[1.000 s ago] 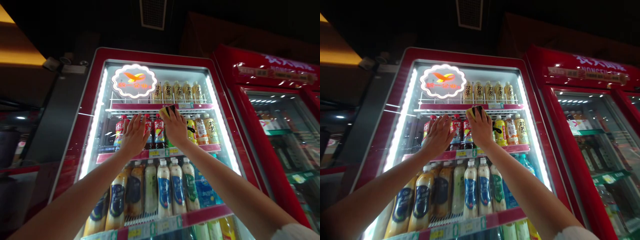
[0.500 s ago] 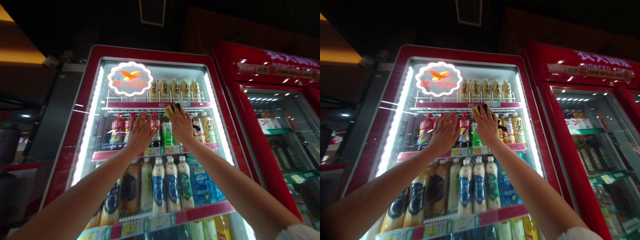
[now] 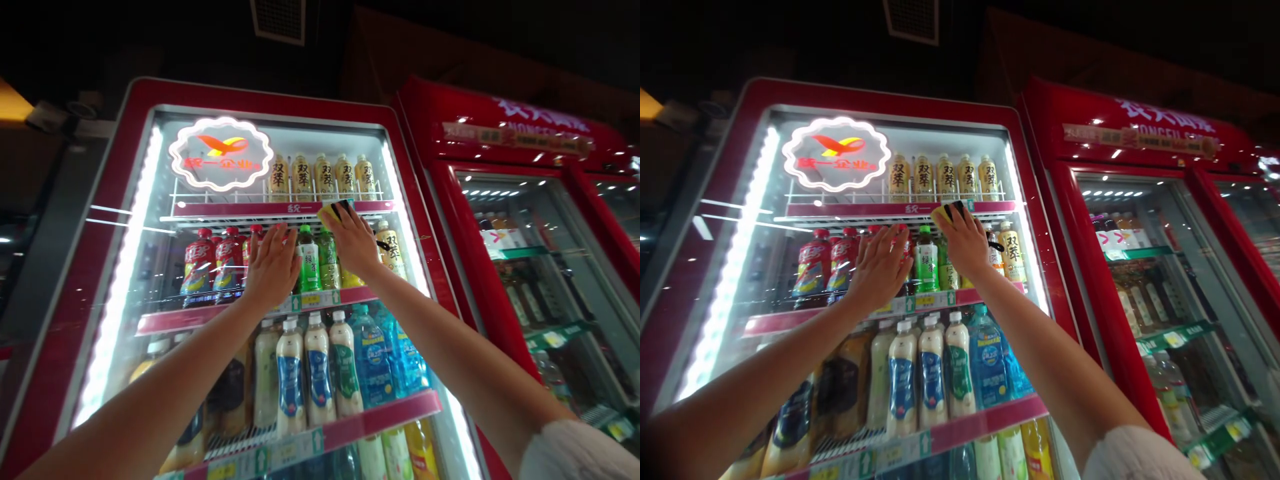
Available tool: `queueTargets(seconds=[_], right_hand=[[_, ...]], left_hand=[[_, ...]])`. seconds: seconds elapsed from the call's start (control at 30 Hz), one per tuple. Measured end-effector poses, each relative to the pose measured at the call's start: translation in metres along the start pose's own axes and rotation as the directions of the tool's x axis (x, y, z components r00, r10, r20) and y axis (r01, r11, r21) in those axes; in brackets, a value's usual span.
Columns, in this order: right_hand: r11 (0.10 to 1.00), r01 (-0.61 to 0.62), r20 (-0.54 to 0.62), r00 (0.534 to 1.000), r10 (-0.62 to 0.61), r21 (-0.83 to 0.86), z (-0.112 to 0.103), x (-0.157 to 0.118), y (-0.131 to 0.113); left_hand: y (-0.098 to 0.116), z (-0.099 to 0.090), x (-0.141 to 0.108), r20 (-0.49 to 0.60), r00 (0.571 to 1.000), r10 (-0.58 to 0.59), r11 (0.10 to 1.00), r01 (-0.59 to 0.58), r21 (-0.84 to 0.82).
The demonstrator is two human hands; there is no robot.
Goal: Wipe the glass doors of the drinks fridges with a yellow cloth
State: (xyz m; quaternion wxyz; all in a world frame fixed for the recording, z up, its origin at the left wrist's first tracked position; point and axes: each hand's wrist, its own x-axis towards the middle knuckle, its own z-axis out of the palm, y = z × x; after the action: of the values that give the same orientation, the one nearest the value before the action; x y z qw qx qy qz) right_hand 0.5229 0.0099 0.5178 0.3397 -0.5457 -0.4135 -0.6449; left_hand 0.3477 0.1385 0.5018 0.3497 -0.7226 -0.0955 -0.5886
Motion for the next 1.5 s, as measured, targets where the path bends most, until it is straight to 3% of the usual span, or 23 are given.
queueTargets(seconds=[0.13,0.27,0.37,0.5,0.6,0.67,0.73,0.83,0.93,1.07,1.2,1.3,1.4,1.5], right_hand=[[0.996,-0.085,-0.021,0.996,0.086,0.017,-0.002,0.021,0.033],[0.981,-0.193,-0.047,0.98,0.192,-0.025,-0.004,-0.008,0.042],[0.992,-0.107,-0.017,0.994,0.106,-0.059,-0.007,-0.028,0.033],[0.999,0.017,0.052,0.999,-0.016,-0.035,-0.012,-0.005,0.042],[0.998,-0.061,0.067,0.996,0.061,-0.005,-0.015,0.012,0.068],[0.988,-0.156,0.061,0.986,0.156,-0.006,-0.016,0.005,0.079],[0.975,-0.219,0.057,0.974,0.22,-0.024,-0.018,-0.013,0.079],[0.987,-0.153,0.085,0.984,0.157,-0.057,-0.019,-0.032,0.063],[0.996,-0.052,0.123,0.99,0.061,-0.075,-0.02,-0.017,0.056],[0.986,-0.134,0.14,0.979,0.147,-0.095,-0.025,0.015,0.073],[0.955,-0.271,0.077,0.957,0.281,-0.117,-0.024,-0.005,0.078],[0.974,-0.21,0.073,0.974,0.217,-0.086,-0.021,-0.026,0.069],[0.993,-0.103,0.131,0.985,0.11,-0.061,-0.021,-0.017,0.073],[0.992,-0.111,0.175,0.977,0.121,-0.062,-0.027,0.006,0.096]], left_hand=[[0.02,0.004,0.009,0.02,1.0,0.006,1.0,-0.006,-0.011],[0.032,0.007,0.01,0.029,0.999,0.024,1.0,-0.023,-0.018],[0.044,0.012,0.012,0.027,1.0,0.013,1.0,-0.012,-0.016],[0.063,0.023,0.019,-0.001,1.0,0.012,1.0,-0.012,-0.027],[0.07,0.027,0.021,0.006,1.0,0.019,0.999,-0.019,-0.03],[0.07,0.027,0.019,0.019,0.999,0.028,0.999,-0.027,-0.04],[0.069,0.026,0.017,0.021,0.999,0.031,0.998,-0.03,-0.05],[0.069,0.027,0.016,-0.005,0.999,0.037,0.998,-0.037,-0.057],[0.073,0.029,0.019,-0.029,0.998,0.064,0.995,-0.066,-0.074],[0.075,0.029,0.02,-0.043,0.996,0.075,0.991,-0.08,-0.112],[0.074,0.028,0.013,-0.051,0.995,0.083,0.987,-0.089,-0.135],[0.078,0.029,0.01,-0.06,0.995,0.081,0.986,-0.089,-0.144],[0.089,0.031,0.014,-0.047,0.996,0.075,0.987,-0.081,-0.137],[0.101,0.033,0.02,-0.005,0.997,0.076,0.989,-0.076,-0.126]])
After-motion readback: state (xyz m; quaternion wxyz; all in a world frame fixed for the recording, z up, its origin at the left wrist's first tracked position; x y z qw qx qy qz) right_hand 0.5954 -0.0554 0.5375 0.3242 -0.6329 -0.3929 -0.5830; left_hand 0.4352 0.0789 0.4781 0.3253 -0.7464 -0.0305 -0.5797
